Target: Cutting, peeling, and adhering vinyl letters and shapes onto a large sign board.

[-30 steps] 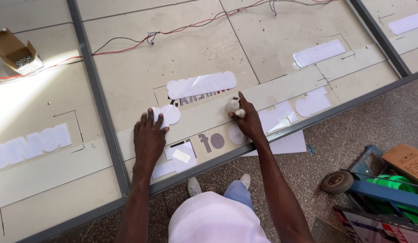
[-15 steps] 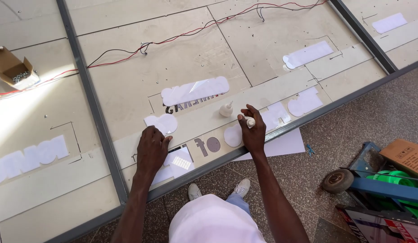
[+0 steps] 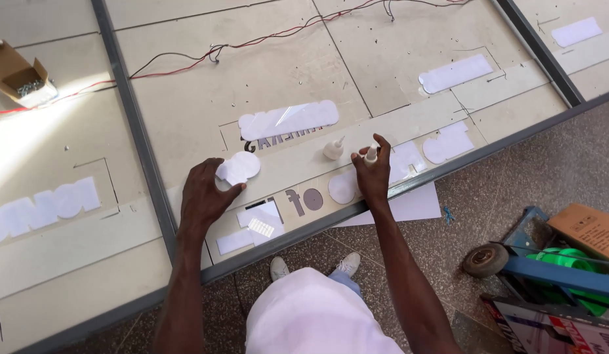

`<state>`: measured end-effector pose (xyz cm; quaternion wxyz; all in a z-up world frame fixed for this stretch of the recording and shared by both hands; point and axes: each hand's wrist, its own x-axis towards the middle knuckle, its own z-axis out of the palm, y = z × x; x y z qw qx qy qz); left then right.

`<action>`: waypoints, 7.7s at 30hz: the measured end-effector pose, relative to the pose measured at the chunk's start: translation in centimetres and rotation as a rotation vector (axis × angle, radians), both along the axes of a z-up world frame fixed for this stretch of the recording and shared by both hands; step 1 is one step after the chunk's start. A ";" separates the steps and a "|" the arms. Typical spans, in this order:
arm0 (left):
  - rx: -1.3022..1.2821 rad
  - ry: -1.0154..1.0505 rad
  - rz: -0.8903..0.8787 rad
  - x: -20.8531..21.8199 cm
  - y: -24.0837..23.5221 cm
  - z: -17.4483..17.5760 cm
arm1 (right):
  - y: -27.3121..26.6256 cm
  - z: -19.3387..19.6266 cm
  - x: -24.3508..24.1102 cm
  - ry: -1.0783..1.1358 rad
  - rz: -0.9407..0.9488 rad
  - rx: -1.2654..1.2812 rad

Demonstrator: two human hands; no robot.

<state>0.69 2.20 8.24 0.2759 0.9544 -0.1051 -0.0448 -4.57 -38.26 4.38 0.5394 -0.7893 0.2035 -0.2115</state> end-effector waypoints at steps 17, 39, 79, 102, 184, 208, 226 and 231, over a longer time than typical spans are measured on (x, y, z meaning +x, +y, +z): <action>-1.522 0.569 -0.026 -5.1 -2.4 -0.7 | 1.5 0.0 1.0 -0.131 0.242 -0.348; -0.957 0.269 0.038 -4.2 -3.9 -0.9 | 2.9 3.5 -1.9 0.005 0.505 0.163; -0.388 -0.013 0.049 -2.2 -5.1 0.0 | 8.3 1.6 -2.6 -0.098 0.497 0.006; -0.677 -0.191 -0.219 -7.3 -7.4 0.7 | 1.7 0.8 -11.1 -0.248 0.100 0.894; -0.475 0.855 0.262 -38.8 -47.0 -35.0 | -20.7 -33.6 -49.0 0.314 -0.715 0.842; -0.374 0.870 0.260 -39.9 -45.4 -40.6 | -18.9 -39.0 -50.7 0.446 -0.680 0.801; -0.668 0.882 0.237 -40.2 -42.3 -43.6 | -19.4 -37.6 -50.1 0.364 -0.666 0.885; -0.798 0.922 0.147 -40.9 -40.3 -45.3 | -18.7 -38.3 -50.7 0.361 -0.692 0.864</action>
